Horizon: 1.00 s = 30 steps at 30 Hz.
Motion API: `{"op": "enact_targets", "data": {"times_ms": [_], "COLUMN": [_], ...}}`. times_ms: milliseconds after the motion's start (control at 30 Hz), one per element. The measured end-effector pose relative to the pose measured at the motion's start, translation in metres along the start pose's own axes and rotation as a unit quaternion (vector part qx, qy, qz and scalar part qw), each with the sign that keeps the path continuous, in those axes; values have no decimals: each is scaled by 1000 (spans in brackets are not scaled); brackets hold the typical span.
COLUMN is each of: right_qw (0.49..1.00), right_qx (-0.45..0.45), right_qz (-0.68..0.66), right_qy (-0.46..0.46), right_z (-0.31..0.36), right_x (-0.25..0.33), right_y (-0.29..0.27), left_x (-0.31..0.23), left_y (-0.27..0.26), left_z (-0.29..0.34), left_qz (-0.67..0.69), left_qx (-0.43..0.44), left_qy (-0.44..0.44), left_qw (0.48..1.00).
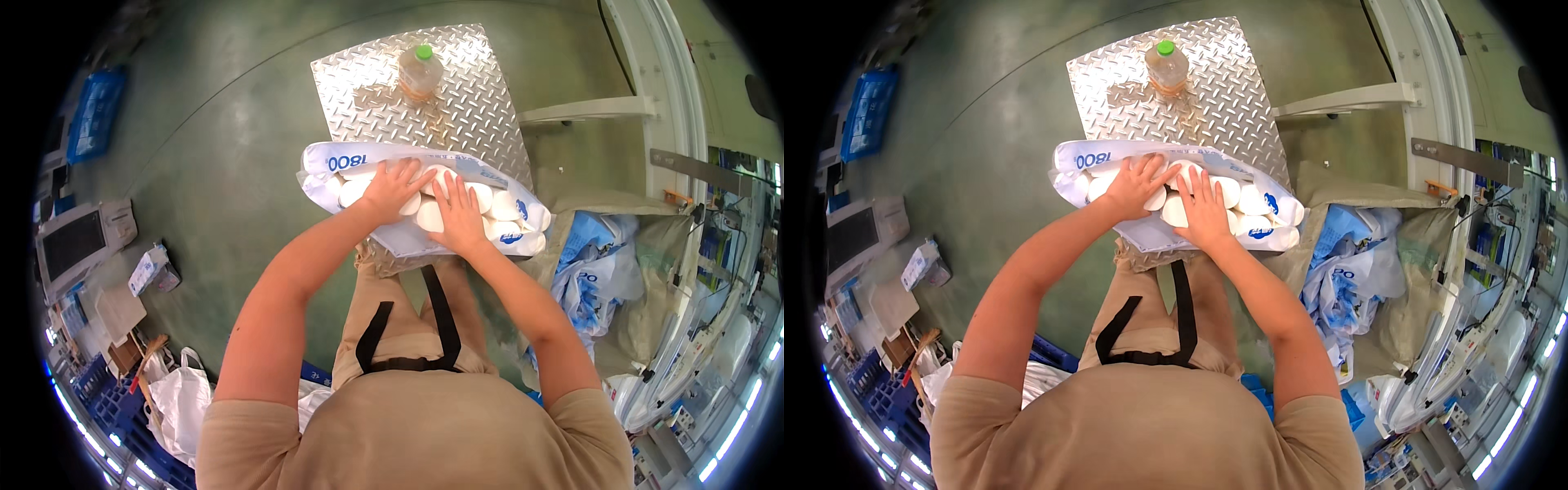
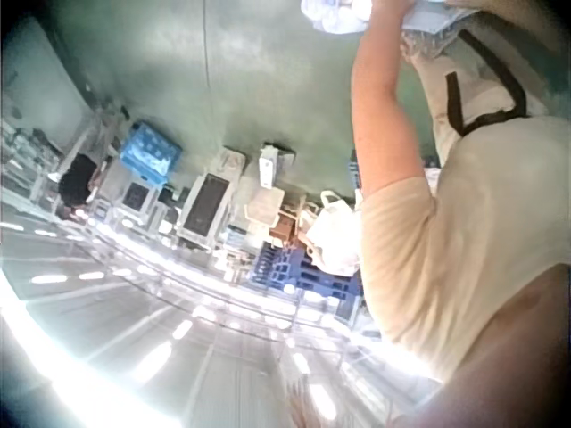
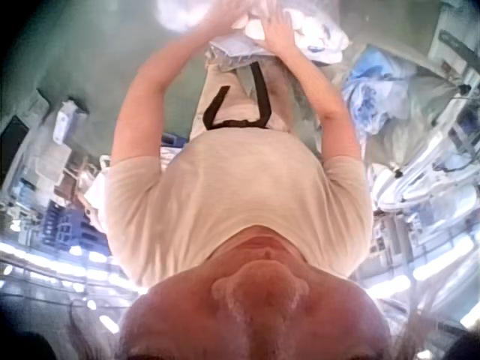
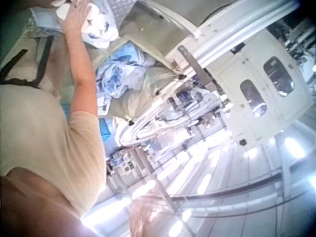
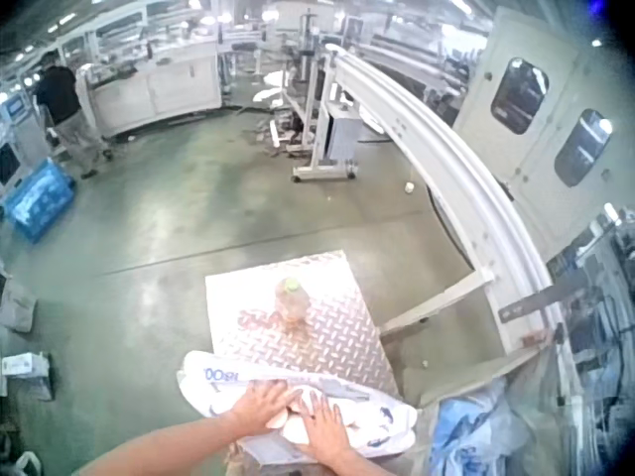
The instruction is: The person unpacks packages of paper towels and places the rolls onto a conveyor belt. They repeatedly open plastic packaging, remove the rolls, and transfer them to the machine, occasionally picking up fallen rolls from the floor.
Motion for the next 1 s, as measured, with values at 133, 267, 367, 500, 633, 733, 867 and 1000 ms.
{"op": "enact_targets", "data": {"times_ms": [133,267,367,500,633,733,867,1000], "right_qw": [1000,994,985,986,989,981,986,985], "right_qx": [9,66,102,59,-85,-149,-156,-104], "right_qz": [18,78,119,149,118,121,50,123], "right_qy": [-6,-40,-69,-47,-27,-13,28,56], "right_z": [-12,-17,-17,-9,35,51,36,34], "right_x": [2,10,9,17,27,40,41,42], "right_y": [-3,-9,-8,-17,42,51,32,59], "left_x": [4,12,10,12,8,-14,-24,-28], "left_y": [6,4,5,8,-2,12,34,44], "left_z": [1,1,-4,-9,-6,17,41,48], "left_qz": [59,-9,-20,79,103,-43,-31,-29], "left_qx": [21,43,50,112,101,-66,-99,-131], "left_qy": [-25,-20,-11,-30,-57,-59,-44,30], "left_qw": [998,999,998,990,988,995,994,990]}}
Point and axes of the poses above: each hand's wrist, its own z-axis away from the middle knuckle, its own y-axis out of the palm, x = y × z, the point moved 3 cm from there along -z, towards the middle knuckle, and after that the axes turned 4 degrees about x, right-handed, at the moved point
